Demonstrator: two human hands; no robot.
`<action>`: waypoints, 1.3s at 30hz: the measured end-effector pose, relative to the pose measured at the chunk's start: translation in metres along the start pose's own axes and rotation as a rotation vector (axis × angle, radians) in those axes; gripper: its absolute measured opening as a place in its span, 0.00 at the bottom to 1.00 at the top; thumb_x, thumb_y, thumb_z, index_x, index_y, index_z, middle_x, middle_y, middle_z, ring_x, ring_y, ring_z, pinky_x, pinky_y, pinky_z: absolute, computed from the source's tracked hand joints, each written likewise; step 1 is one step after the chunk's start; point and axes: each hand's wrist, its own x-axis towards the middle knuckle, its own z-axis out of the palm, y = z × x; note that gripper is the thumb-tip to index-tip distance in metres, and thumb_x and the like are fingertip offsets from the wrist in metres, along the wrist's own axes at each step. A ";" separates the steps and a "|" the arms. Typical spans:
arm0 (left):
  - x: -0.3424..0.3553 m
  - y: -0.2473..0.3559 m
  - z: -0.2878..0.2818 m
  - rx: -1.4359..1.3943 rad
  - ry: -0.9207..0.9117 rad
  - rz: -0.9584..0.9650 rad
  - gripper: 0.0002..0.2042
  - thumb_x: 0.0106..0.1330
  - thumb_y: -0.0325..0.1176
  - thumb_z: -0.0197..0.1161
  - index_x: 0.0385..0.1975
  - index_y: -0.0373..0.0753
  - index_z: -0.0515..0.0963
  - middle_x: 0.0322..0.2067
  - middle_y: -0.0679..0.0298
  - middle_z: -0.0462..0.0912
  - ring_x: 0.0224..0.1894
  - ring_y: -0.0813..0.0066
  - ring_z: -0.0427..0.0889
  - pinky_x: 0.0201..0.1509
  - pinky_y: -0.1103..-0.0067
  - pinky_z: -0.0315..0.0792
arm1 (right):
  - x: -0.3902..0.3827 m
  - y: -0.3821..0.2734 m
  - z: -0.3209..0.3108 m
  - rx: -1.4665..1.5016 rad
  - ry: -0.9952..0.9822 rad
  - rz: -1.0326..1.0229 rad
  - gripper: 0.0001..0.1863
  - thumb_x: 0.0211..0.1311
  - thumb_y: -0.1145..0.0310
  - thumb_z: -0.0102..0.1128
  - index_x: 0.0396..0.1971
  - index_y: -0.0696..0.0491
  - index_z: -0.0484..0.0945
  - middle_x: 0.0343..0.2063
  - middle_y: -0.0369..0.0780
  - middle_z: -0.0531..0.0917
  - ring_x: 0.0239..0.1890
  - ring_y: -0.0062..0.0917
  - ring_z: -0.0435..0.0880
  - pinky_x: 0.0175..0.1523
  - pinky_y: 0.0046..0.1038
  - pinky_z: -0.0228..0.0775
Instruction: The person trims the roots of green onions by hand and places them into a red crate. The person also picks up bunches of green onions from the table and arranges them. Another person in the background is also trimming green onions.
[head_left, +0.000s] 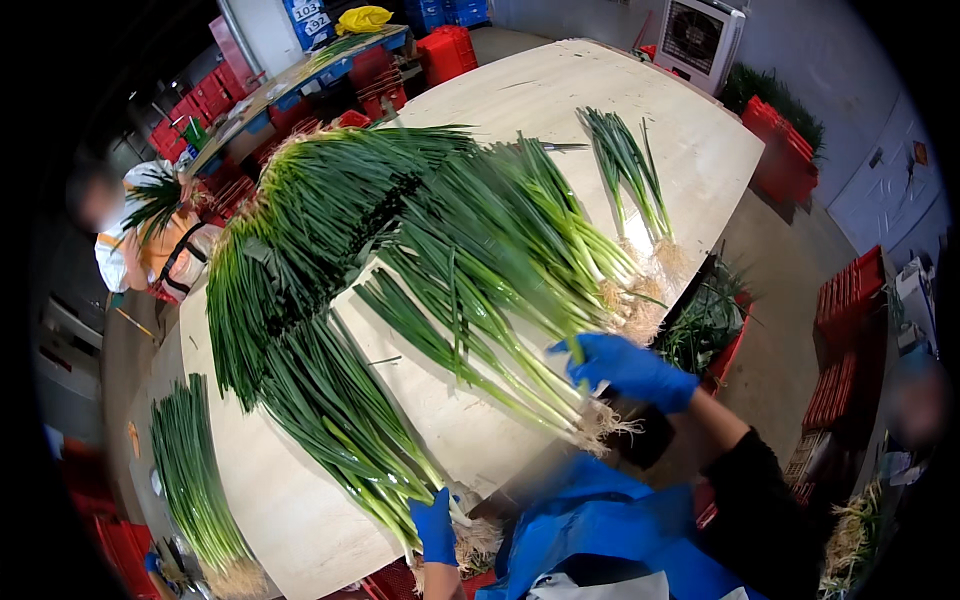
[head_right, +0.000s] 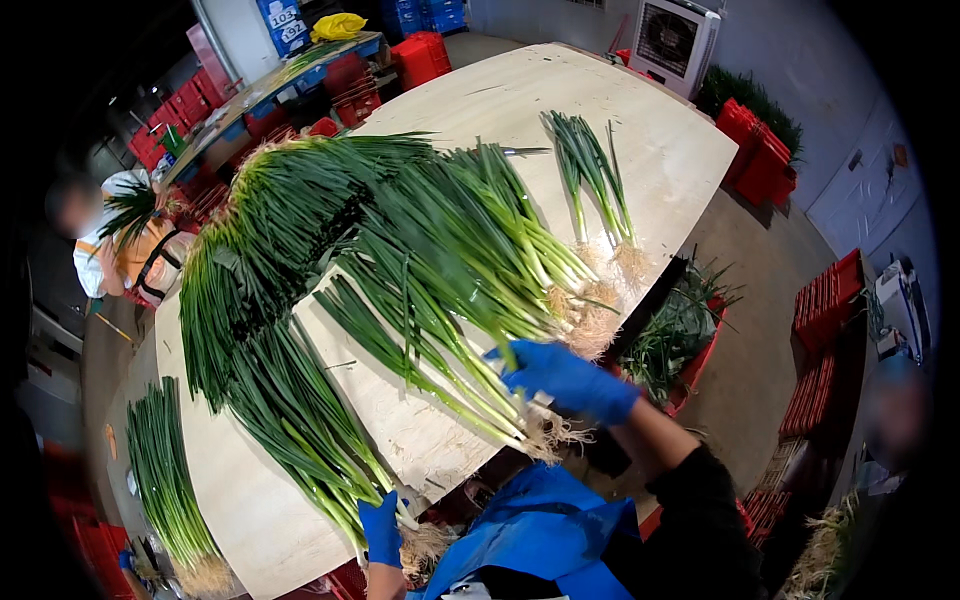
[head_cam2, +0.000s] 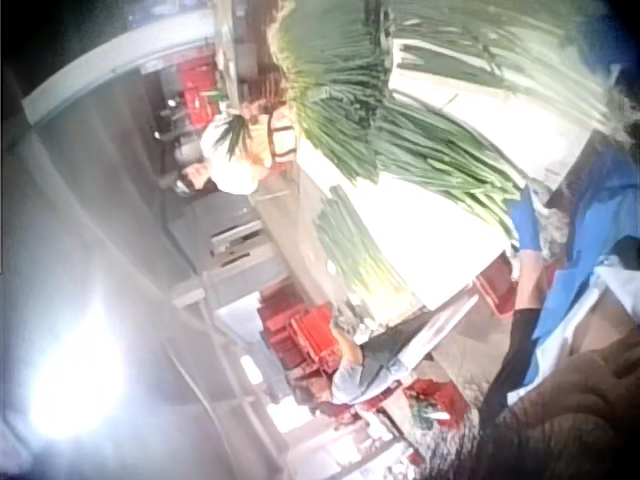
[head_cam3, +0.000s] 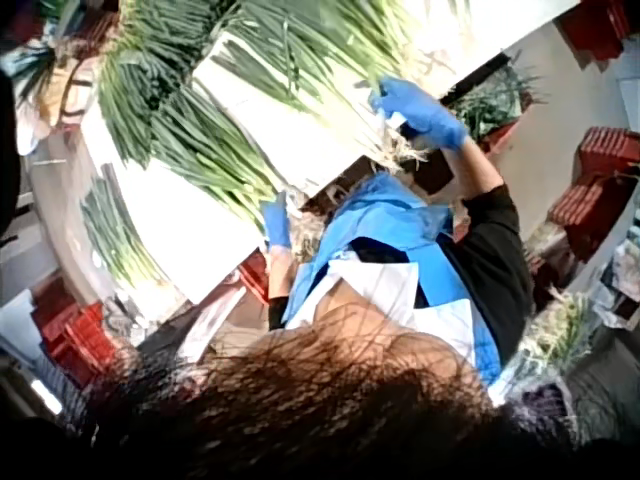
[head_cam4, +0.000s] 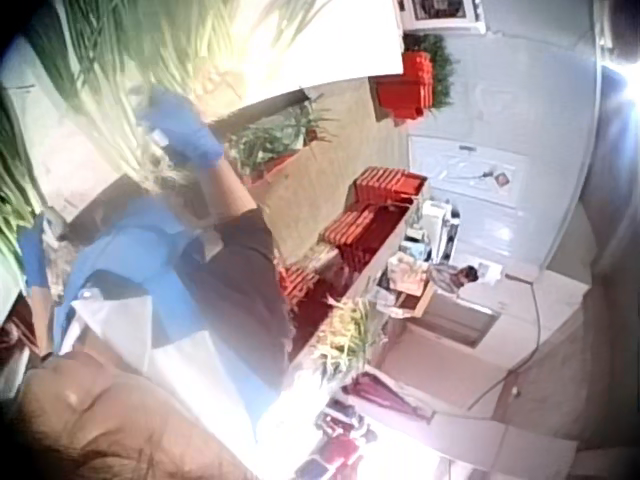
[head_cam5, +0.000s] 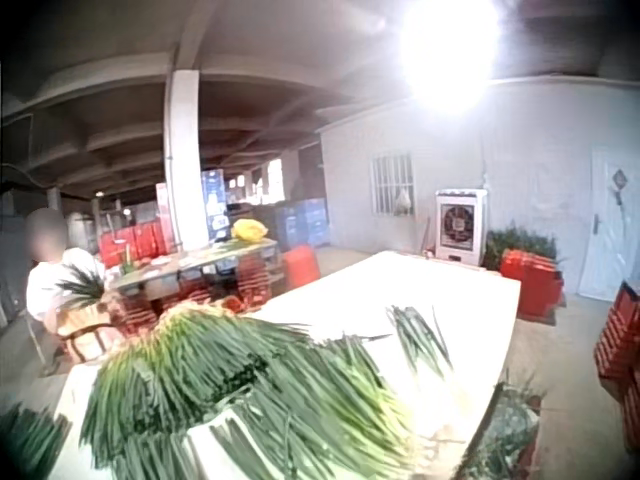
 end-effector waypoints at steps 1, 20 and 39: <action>0.007 -0.003 -0.002 0.039 -0.028 -0.058 0.31 0.55 0.22 0.64 0.59 0.32 0.59 0.40 0.54 0.76 0.33 0.68 0.80 0.33 0.77 0.77 | -0.010 -0.001 -0.021 0.099 0.081 0.006 0.23 0.59 0.70 0.57 0.56 0.55 0.71 0.35 0.36 0.79 0.38 0.18 0.77 0.46 0.22 0.70; 0.060 -0.010 -0.010 0.756 -0.055 -0.035 0.34 0.54 0.34 0.69 0.58 0.26 0.61 0.47 0.50 0.72 0.40 0.63 0.74 0.41 0.73 0.72 | -0.043 0.088 -0.201 0.170 0.615 -0.092 0.22 0.57 0.72 0.57 0.53 0.55 0.72 0.34 0.34 0.78 0.33 0.16 0.74 0.36 0.19 0.69; 0.007 0.004 0.258 0.920 -0.743 0.673 0.35 0.56 0.46 0.67 0.57 0.27 0.63 0.44 0.49 0.73 0.43 0.60 0.70 0.48 0.70 0.66 | -0.468 0.189 0.007 0.505 1.832 0.152 0.19 0.62 0.72 0.55 0.54 0.53 0.72 0.31 0.35 0.78 0.32 0.17 0.75 0.38 0.22 0.69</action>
